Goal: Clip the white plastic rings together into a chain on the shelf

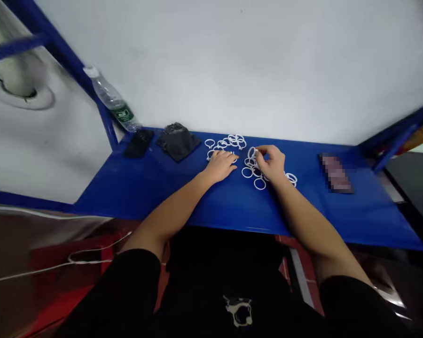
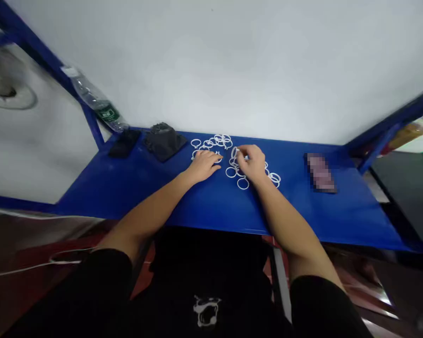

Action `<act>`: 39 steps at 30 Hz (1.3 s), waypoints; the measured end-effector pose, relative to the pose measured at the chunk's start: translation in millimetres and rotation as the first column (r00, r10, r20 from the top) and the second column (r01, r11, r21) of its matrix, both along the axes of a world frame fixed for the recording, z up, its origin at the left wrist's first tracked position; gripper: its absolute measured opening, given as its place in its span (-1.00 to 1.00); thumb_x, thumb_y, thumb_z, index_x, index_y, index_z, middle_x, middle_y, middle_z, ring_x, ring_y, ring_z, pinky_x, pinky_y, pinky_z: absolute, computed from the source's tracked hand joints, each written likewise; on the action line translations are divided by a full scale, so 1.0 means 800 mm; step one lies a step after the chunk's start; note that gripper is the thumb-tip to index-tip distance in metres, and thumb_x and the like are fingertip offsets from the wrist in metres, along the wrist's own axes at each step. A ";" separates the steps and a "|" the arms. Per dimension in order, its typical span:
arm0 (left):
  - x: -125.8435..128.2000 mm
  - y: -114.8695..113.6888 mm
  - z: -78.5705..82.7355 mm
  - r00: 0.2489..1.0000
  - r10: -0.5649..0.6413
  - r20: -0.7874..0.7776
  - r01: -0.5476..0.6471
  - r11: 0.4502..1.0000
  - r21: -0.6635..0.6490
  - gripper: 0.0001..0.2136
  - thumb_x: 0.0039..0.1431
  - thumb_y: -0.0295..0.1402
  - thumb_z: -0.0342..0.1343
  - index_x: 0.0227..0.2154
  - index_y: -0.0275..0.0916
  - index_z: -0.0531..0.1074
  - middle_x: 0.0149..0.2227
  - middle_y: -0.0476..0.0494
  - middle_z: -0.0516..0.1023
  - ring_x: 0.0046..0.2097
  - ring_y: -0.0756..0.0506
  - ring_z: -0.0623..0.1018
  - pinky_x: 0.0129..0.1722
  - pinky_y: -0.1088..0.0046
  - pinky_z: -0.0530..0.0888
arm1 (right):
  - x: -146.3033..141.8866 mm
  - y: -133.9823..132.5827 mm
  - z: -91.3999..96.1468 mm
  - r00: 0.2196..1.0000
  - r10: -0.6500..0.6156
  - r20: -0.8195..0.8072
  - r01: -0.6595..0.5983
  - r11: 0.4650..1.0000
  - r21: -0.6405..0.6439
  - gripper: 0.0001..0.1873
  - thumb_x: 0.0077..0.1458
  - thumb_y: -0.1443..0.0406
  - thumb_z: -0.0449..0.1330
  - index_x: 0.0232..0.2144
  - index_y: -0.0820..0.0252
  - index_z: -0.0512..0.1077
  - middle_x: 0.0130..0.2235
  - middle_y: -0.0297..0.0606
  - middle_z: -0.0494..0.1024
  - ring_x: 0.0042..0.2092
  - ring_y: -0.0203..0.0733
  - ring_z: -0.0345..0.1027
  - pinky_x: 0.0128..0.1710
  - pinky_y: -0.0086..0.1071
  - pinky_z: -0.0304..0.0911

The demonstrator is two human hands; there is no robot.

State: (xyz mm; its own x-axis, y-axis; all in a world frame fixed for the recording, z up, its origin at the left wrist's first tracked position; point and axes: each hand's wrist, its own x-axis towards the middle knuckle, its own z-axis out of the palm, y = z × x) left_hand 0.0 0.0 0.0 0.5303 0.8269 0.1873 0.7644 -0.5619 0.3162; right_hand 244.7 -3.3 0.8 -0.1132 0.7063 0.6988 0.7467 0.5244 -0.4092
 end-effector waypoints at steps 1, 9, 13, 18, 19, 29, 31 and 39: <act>0.000 0.000 0.000 1.000 -0.018 -0.003 0.018 1.000 0.002 -0.68 0.49 -0.37 0.28 0.23 -0.18 0.60 0.13 -0.23 0.72 0.25 -0.30 0.58 0.34 0.07 0.31 | 0.000 0.000 0.000 1.000 0.001 -0.006 -0.001 1.000 -0.015 -0.76 0.34 0.17 0.18 -0.20 0.09 0.63 -0.28 -0.18 0.71 -0.22 -0.01 0.56 -0.10 -0.09 0.44; -0.002 0.010 -0.006 0.971 0.038 0.236 -0.089 0.974 0.208 -0.83 0.53 -0.37 0.22 0.04 -0.07 0.68 -0.01 -0.13 0.75 0.13 -0.26 0.60 0.23 0.06 0.36 | 0.017 0.004 0.003 0.987 0.080 0.139 -0.084 0.996 0.022 -0.82 0.21 0.26 0.15 -0.27 0.07 0.58 -0.36 -0.21 0.61 -0.23 0.02 0.46 -0.07 -0.01 0.31; -0.003 0.013 -0.012 0.943 -0.066 0.327 -0.046 0.946 0.322 -0.84 0.53 -0.34 0.23 0.03 -0.09 0.69 -0.07 -0.14 0.76 0.05 -0.23 0.62 0.12 0.11 0.45 | 0.021 0.007 0.007 0.939 0.175 0.297 -0.179 0.984 -0.014 -0.83 0.14 0.28 0.17 -0.29 0.06 0.59 -0.36 -0.20 0.60 -0.23 0.04 0.42 -0.11 -0.01 0.26; 0.001 0.013 -0.019 0.903 -0.235 0.359 0.073 0.909 0.411 -0.84 0.56 -0.28 0.21 -0.10 -0.06 0.72 -0.11 -0.09 0.77 -0.03 -0.18 0.64 0.07 0.14 0.52 | 0.006 0.000 0.006 0.961 0.214 0.173 -0.207 0.977 -0.059 -0.75 0.31 0.23 0.15 -0.14 0.08 0.63 -0.30 -0.18 0.67 -0.23 0.02 0.50 -0.13 -0.04 0.38; 0.002 0.013 -0.019 0.898 -0.257 0.356 0.093 0.904 0.418 -0.83 0.56 -0.27 0.21 -0.12 -0.05 0.72 -0.12 -0.08 0.77 -0.04 -0.17 0.65 0.07 0.14 0.53 | 0.003 -0.001 0.005 0.973 0.202 0.113 -0.195 0.978 -0.073 -0.73 0.36 0.20 0.15 -0.07 0.08 0.63 -0.27 -0.18 0.68 -0.21 0.02 0.52 -0.12 -0.04 0.42; 0.003 0.006 -0.011 0.880 -0.343 0.327 0.187 0.885 0.427 -0.82 0.55 -0.35 0.19 -0.13 -0.03 0.72 -0.10 -0.07 0.78 0.03 -0.16 0.68 0.08 0.15 0.56 | -0.011 -0.010 0.003 0.954 0.287 -0.082 -0.295 0.948 -0.119 -0.70 0.45 0.08 0.21 0.03 0.05 0.63 -0.17 -0.20 0.75 -0.15 -0.02 0.64 -0.03 -0.06 0.55; 0.004 0.005 -0.012 0.881 -0.342 0.326 0.193 0.890 0.413 -0.85 0.51 -0.39 0.23 -0.14 -0.05 0.71 -0.08 -0.08 0.78 0.06 -0.17 0.68 0.13 0.11 0.56 | -0.013 -0.012 0.005 0.949 0.302 -0.091 -0.311 0.943 -0.119 -0.75 0.42 0.10 0.25 -0.03 0.04 0.64 -0.21 -0.22 0.74 -0.18 -0.04 0.63 -0.05 -0.09 0.55; 0.005 0.005 -0.021 0.819 -0.294 0.492 0.115 0.925 0.362 -0.93 0.46 -0.34 0.31 -0.08 -0.14 0.57 -0.04 -0.18 0.77 0.10 -0.22 0.74 0.31 -0.06 0.55 | -0.019 -0.017 0.011 0.949 0.302 -0.088 -0.312 0.940 -0.138 -0.85 0.38 0.14 0.30 -0.18 0.04 0.62 -0.25 -0.25 0.73 -0.22 -0.09 0.62 -0.17 -0.17 0.54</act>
